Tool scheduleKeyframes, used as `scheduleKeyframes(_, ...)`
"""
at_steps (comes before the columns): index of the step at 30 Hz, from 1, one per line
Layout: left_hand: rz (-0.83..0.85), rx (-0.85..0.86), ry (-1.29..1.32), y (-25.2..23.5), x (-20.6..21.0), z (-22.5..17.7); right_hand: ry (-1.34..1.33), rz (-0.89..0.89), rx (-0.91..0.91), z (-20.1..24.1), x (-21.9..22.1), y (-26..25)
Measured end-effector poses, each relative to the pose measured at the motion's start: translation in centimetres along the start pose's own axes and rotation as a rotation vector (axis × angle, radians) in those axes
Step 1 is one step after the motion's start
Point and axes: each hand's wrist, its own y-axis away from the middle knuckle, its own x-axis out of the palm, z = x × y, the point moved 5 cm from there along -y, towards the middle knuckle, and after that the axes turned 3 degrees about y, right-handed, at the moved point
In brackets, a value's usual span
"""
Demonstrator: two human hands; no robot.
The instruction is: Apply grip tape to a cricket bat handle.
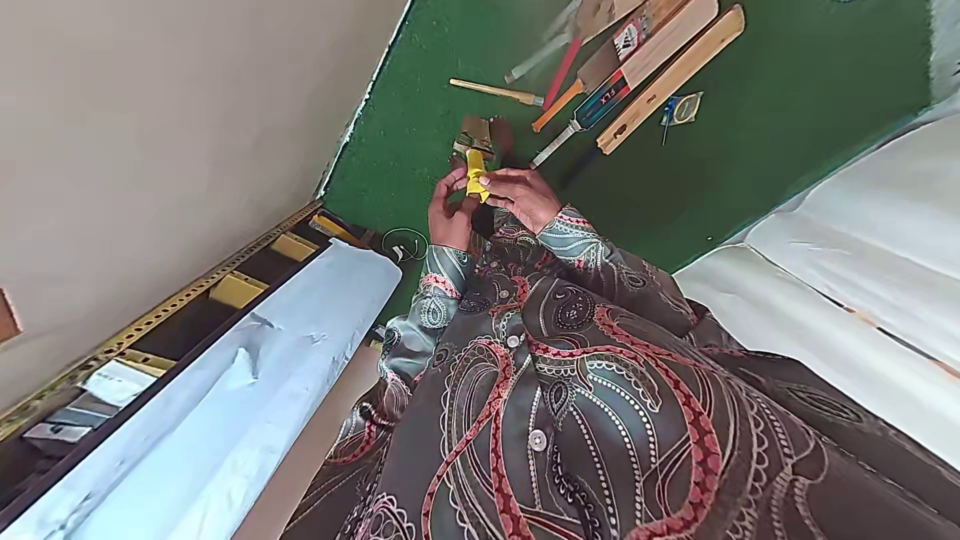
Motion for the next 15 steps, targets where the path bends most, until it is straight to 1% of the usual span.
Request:
scheduleKeyframes(1,0.038,0.026,-0.033,0.0,-0.1,-0.4,0.016,0.018,-0.014,0.0,0.1,-0.1)
scheduleKeyframes(3,0.087,0.024,-0.045,0.1,-0.6,-0.9,0.019,0.039,-0.021,0.0,0.1,-0.3)
scheduleKeyframes(6,0.05,-0.009,0.02,0.4,-1.3,-0.1,0.031,0.087,0.024,-0.3,-0.2,-0.4)
scheduleKeyframes(8,0.004,-0.022,0.012,0.9,-1.4,0.5,0.059,0.086,0.03,-0.5,0.0,0.0)
scheduleKeyframes(11,-0.043,0.006,0.081,1.1,-1.2,0.6,0.146,0.104,-0.032,0.4,0.6,0.1)
scheduleKeyframes(15,-0.034,0.054,0.312,2.0,-2.0,0.5,0.293,0.235,-0.167,2.2,1.7,0.3)
